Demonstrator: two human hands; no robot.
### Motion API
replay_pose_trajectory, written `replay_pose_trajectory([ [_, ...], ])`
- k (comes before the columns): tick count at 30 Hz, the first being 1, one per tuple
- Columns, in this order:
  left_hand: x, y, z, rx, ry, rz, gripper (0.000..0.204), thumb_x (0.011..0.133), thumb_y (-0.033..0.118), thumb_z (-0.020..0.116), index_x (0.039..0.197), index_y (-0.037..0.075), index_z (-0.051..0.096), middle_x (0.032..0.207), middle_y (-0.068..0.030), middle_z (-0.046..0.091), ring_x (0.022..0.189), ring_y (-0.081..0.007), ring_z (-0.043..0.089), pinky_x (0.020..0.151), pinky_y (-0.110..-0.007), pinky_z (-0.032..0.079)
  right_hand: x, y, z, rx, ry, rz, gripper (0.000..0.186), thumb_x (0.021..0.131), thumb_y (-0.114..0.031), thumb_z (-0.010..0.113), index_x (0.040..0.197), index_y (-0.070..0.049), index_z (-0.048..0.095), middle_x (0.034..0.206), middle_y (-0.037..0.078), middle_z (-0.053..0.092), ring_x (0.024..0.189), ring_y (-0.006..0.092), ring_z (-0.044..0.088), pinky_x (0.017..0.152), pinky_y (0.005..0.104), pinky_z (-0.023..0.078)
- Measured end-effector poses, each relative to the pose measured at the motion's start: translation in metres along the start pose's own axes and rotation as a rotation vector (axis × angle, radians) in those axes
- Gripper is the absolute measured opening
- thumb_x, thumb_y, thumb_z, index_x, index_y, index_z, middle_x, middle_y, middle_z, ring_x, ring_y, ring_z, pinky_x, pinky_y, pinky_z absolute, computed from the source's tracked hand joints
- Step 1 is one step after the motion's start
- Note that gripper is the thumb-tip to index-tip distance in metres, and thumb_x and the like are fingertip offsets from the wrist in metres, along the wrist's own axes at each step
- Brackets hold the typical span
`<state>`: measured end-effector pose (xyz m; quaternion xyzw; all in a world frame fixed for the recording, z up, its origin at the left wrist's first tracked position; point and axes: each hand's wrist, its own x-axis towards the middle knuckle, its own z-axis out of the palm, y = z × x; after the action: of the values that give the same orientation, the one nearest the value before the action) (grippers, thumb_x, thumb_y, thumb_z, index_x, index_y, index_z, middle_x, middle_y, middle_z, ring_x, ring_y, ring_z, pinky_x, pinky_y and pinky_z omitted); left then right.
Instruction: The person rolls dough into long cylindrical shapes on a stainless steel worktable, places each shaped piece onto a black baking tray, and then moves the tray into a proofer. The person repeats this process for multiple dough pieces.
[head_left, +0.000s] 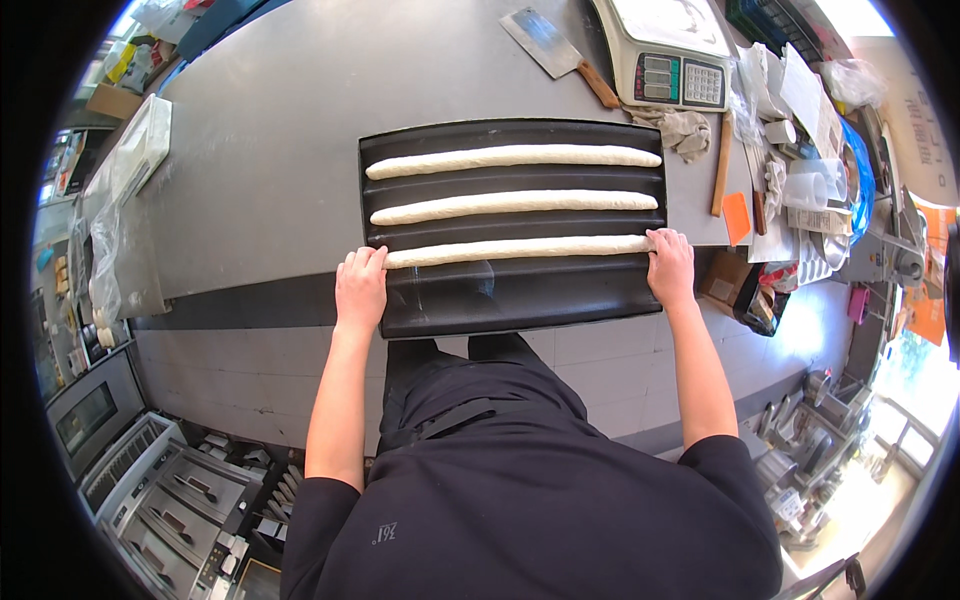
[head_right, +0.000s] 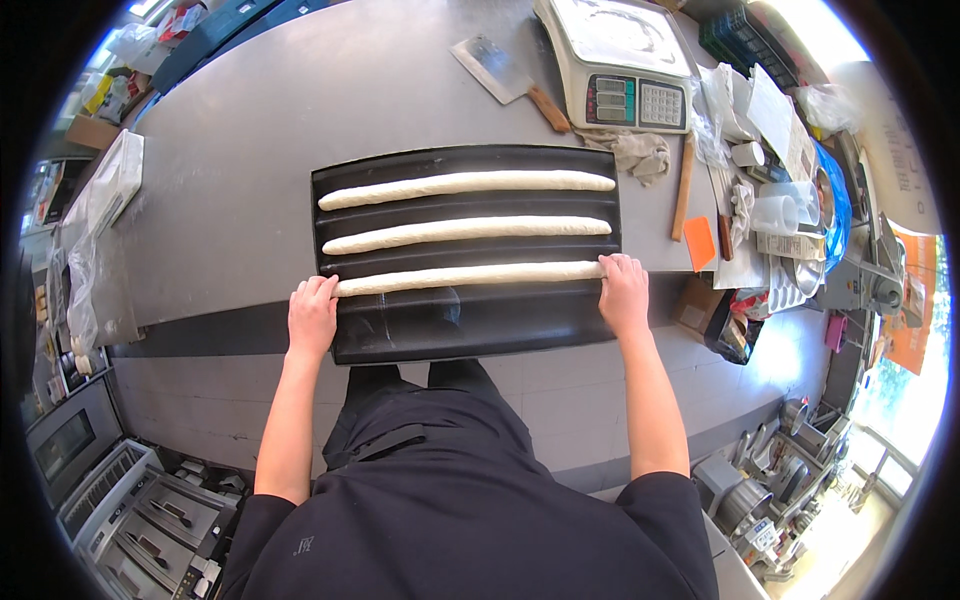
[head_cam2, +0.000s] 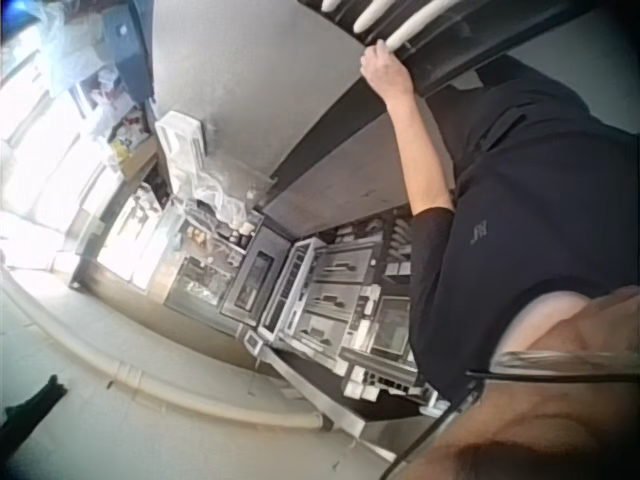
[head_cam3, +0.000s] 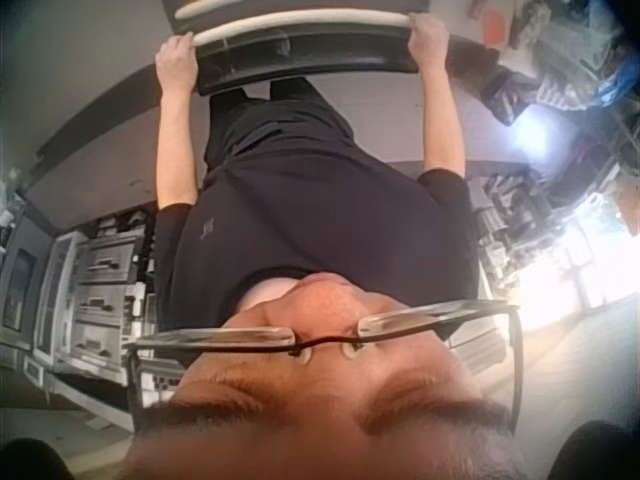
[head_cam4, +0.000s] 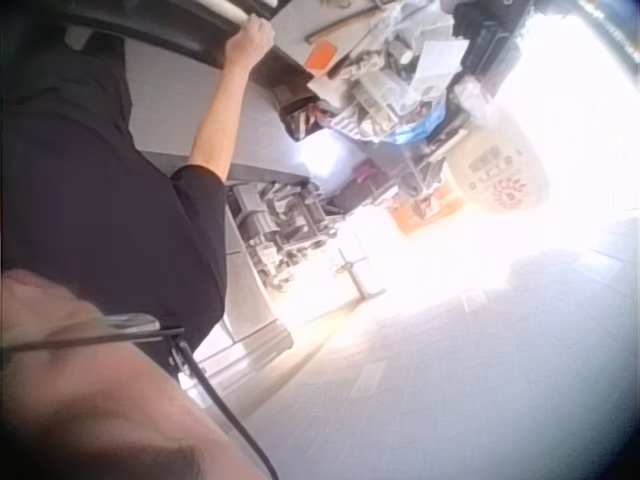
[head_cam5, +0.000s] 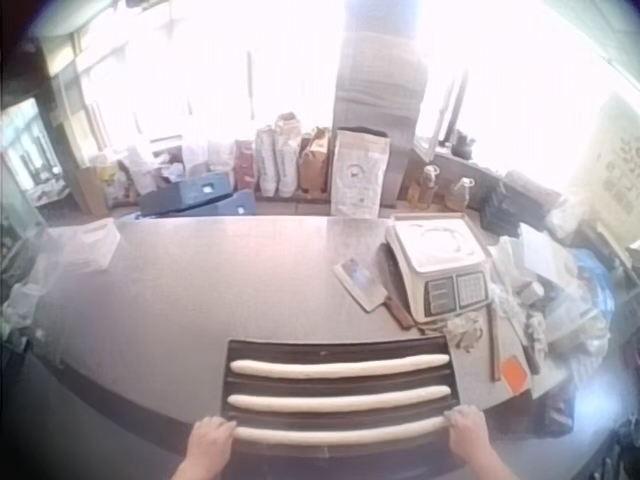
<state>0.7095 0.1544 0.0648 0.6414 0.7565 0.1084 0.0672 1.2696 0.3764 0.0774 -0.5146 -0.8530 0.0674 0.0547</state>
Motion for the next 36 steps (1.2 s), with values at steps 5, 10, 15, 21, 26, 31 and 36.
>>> replay_pose_trajectory([
  [5,0.002,-0.004,0.000,0.069,-0.062,0.011,0.036,0.099,0.007,0.075,0.135,0.009,0.078,0.116,-0.0063,0.075,0.113,-0.0300,0.070,0.098,-0.046,0.055,0.003,-0.007,0.000,0.018,-0.062,0.021,0.042,0.091,-0.002,0.079,0.132,-0.011,0.078,0.130,0.007,0.075,0.128,0.0334,0.068,0.106,0.0493,0.052],
  [10,-0.010,-0.004,-0.010,-0.155,0.074,-0.055,0.050,0.095,0.004,0.080,0.144,0.009,0.073,0.121,-0.0074,0.076,0.115,-0.0313,0.071,0.099,-0.046,0.055,0.003,-0.010,-0.001,0.035,-0.026,0.030,0.042,0.093,-0.002,0.078,0.134,-0.010,0.079,0.136,0.009,0.074,0.134,0.0333,0.067,0.112,0.0491,0.051],
  [15,-0.013,0.000,-0.006,-0.043,0.047,0.032,0.036,0.096,0.006,0.079,0.132,0.010,0.077,0.120,-0.0054,0.076,0.114,-0.0292,0.070,0.097,-0.044,0.054,0.000,-0.019,0.004,0.049,-0.018,-0.038,0.046,0.091,-0.002,0.082,0.136,-0.011,0.077,0.140,0.008,0.074,0.136,0.0335,0.066,0.112,0.0491,0.051],
  [21,0.002,-0.011,0.006,-0.009,0.068,0.031,0.023,0.100,0.008,0.077,0.123,0.009,0.081,0.118,-0.0034,0.077,0.112,-0.0285,0.071,0.095,-0.044,0.055,0.006,-0.024,0.010,0.041,-0.024,-0.047,0.043,0.093,-0.001,0.079,0.135,-0.010,0.077,0.134,0.009,0.073,0.133,0.0340,0.067,0.112,0.0491,0.051],
  [26,0.007,-0.004,-0.014,-0.047,0.070,0.027,0.028,0.100,0.006,0.075,0.127,0.009,0.081,0.119,-0.0053,0.077,0.115,-0.0299,0.071,0.098,-0.046,0.054,0.021,-0.016,0.000,0.040,0.067,-0.040,0.041,0.095,-0.001,0.074,0.135,-0.009,0.076,0.133,0.010,0.073,0.132,0.0353,0.067,0.112,0.0504,0.051],
  [31,0.064,0.000,-0.017,-0.020,0.102,0.095,0.036,0.098,0.008,0.079,0.133,0.008,0.078,0.129,-0.0047,0.074,0.122,-0.0294,0.069,0.104,-0.047,0.053,0.062,0.002,-0.002,-0.042,0.136,0.056,0.052,0.094,-0.006,0.082,0.145,-0.012,0.071,0.146,0.008,0.073,0.142,0.0342,0.064,0.117,0.0503,0.051],
  [36,0.097,-0.006,-0.001,0.064,-0.077,0.216,0.031,0.099,0.007,0.075,0.129,0.010,0.077,0.120,-0.0049,0.069,0.122,-0.0265,0.068,0.108,-0.044,0.053,0.087,0.005,0.009,-0.008,-0.051,-0.075,0.044,0.095,-0.004,0.080,0.137,-0.014,0.074,0.125,0.008,0.071,0.128,0.0324,0.067,0.114,0.0499,0.052],
])
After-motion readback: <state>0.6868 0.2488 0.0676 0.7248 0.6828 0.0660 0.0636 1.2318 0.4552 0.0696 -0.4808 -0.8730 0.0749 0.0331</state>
